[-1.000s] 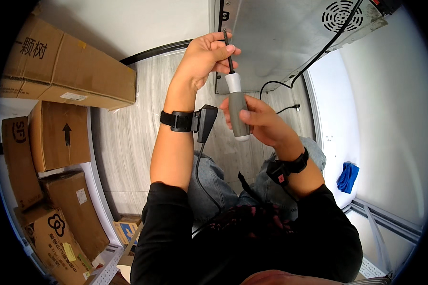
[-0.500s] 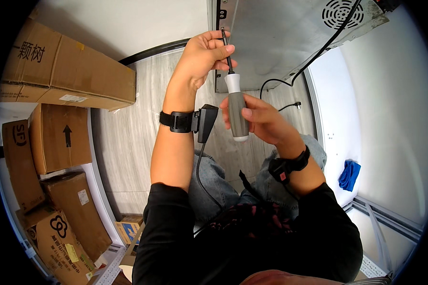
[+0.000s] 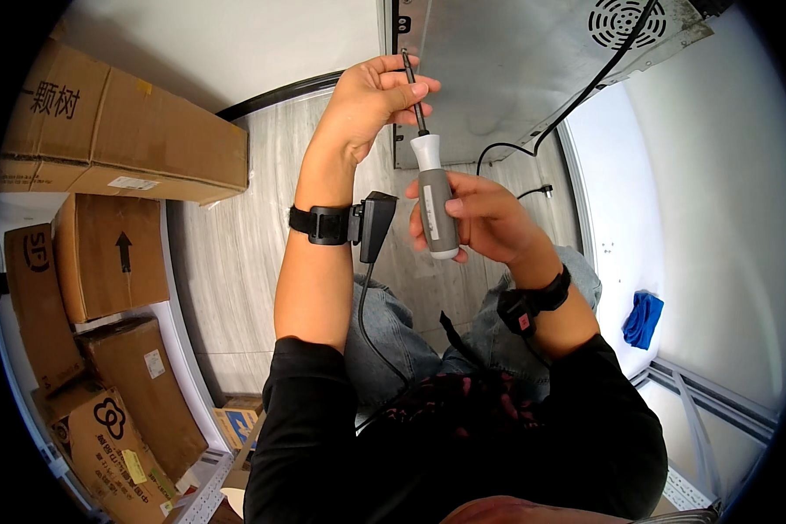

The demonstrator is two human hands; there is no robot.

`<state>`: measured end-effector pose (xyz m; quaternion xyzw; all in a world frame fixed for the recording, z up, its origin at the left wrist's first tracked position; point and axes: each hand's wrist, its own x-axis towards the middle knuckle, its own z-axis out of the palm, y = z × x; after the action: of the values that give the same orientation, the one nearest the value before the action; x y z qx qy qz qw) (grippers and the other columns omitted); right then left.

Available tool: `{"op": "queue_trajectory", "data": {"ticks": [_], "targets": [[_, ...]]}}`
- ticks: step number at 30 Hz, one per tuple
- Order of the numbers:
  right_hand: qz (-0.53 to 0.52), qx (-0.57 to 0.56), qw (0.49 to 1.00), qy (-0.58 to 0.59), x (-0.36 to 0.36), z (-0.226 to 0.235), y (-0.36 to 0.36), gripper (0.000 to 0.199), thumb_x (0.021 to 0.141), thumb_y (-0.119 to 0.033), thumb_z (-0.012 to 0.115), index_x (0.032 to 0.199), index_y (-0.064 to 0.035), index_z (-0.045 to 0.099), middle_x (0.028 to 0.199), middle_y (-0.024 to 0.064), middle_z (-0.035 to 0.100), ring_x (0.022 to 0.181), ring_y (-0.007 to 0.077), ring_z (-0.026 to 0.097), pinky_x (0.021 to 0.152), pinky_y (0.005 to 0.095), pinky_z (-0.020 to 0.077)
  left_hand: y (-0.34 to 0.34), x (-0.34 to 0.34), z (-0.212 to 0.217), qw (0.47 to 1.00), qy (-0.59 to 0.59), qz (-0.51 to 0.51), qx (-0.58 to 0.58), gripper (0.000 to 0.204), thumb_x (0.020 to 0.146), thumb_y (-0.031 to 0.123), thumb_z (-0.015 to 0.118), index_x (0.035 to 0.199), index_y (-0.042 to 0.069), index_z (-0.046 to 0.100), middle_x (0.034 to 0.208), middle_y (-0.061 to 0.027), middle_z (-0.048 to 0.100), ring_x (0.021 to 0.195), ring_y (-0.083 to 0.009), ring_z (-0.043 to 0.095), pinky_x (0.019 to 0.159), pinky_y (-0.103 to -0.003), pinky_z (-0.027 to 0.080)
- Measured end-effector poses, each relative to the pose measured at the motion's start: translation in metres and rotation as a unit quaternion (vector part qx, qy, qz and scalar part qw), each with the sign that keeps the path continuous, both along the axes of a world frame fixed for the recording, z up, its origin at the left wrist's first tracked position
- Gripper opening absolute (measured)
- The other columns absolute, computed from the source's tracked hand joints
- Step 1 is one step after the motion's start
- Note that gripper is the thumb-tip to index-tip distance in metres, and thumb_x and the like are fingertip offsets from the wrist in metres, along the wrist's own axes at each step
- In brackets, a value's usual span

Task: The person sits on the floor and uses a screwdriver to fasten screws into the back panel of a white appliance. They repeatedly insert and tighten screws along the edge of the panel.

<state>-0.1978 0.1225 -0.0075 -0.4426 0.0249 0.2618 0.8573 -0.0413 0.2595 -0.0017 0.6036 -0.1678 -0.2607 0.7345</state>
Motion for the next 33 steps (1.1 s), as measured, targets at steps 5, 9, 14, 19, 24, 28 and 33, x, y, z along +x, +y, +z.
{"op": "queue_trajectory", "data": {"ticks": [5, 9, 14, 19, 24, 28, 33], "targets": [[-0.03, -0.034, 0.996, -0.074, 0.0, -0.03, -0.003, 0.052, 0.084, -0.028, 0.065, 0.122, -0.001, 0.043, 0.101, 0.0093, 0.061, 0.079, 0.0154, 0.064, 0.047, 0.0203, 0.0438, -0.001, -0.002, 0.004, 1.0, 0.014, -0.003, -0.014, 0.041, 0.083, 0.005, 0.066, 0.12, -0.004, 0.049, 0.1, -0.0134, 0.067, 0.069, -0.0132, 0.065, 0.061, -0.023, 0.054], [-0.018, 0.07, 0.997, -0.015, 0.002, -0.014, 0.001, 0.059, 0.079, -0.027, 0.071, 0.122, 0.0001, 0.042, 0.093, 0.0063, 0.059, 0.075, 0.0123, 0.061, 0.048, 0.0212, 0.0445, 0.002, 0.003, -0.001, 1.0, 0.0, -0.013, -0.012, 0.042, 0.083, 0.005, 0.066, 0.12, -0.004, 0.049, 0.102, -0.0133, 0.067, 0.071, -0.0139, 0.066, 0.061, -0.023, 0.055], [0.008, -0.015, 0.998, -0.061, -0.001, -0.013, -0.003, 0.057, 0.079, -0.027, 0.071, 0.123, -0.0016, 0.044, 0.094, 0.0053, 0.059, 0.077, 0.013, 0.06, 0.051, 0.0214, 0.0452, 0.001, 0.001, 0.003, 1.0, 0.015, -0.005, -0.013, 0.043, 0.082, 0.005, 0.066, 0.121, -0.004, 0.049, 0.102, -0.0134, 0.067, 0.071, -0.0138, 0.066, 0.056, -0.022, 0.055], [0.008, 0.0, 0.998, -0.057, -0.002, -0.035, -0.004, 0.052, 0.081, -0.022, 0.069, 0.122, -0.001, 0.046, 0.101, 0.0096, 0.062, 0.083, 0.0158, 0.064, 0.052, 0.0205, 0.0454, -0.001, -0.002, 0.003, 1.0, 0.003, 0.001, 0.012, 0.044, 0.082, 0.006, 0.067, 0.121, -0.004, 0.049, 0.1, -0.0134, 0.067, 0.069, -0.0139, 0.066, 0.054, -0.021, 0.054], [-0.005, 0.0, 1.0, -0.021, -0.003, -0.006, 0.0, 0.052, 0.08, -0.03, 0.07, 0.119, -0.0025, 0.049, 0.086, 0.0, 0.056, 0.07, 0.0087, 0.056, 0.05, 0.0205, 0.0415, -0.001, -0.004, 0.004, 1.0, -0.002, 0.013, 0.005, 0.042, 0.083, 0.009, 0.067, 0.119, -0.004, 0.05, 0.092, -0.0115, 0.068, 0.065, -0.0126, 0.065, 0.052, -0.02, 0.052], [0.009, -0.066, 0.997, -0.043, -0.004, -0.016, -0.004, 0.046, 0.084, -0.026, 0.066, 0.119, -0.0018, 0.049, 0.099, 0.0068, 0.061, 0.082, 0.0135, 0.062, 0.054, 0.0224, 0.0462, -0.003, -0.007, 0.009, 0.996, -0.021, 0.033, 0.078, 0.036, 0.084, 0.008, 0.064, 0.117, -0.003, 0.052, 0.081, -0.0065, 0.065, 0.056, -0.0095, 0.059, 0.05, -0.021, 0.049], [0.01, 0.035, 0.999, 0.0, -0.001, -0.012, -0.001, 0.049, 0.082, -0.024, 0.067, 0.12, 0.0001, 0.047, 0.096, 0.0079, 0.06, 0.077, 0.0147, 0.061, 0.052, 0.023, 0.046, -0.001, -0.005, 0.003, 0.998, -0.034, 0.03, 0.05, 0.036, 0.084, 0.008, 0.064, 0.116, -0.002, 0.053, 0.075, -0.0041, 0.063, 0.05, -0.0079, 0.054, 0.047, -0.022, 0.047]]}}
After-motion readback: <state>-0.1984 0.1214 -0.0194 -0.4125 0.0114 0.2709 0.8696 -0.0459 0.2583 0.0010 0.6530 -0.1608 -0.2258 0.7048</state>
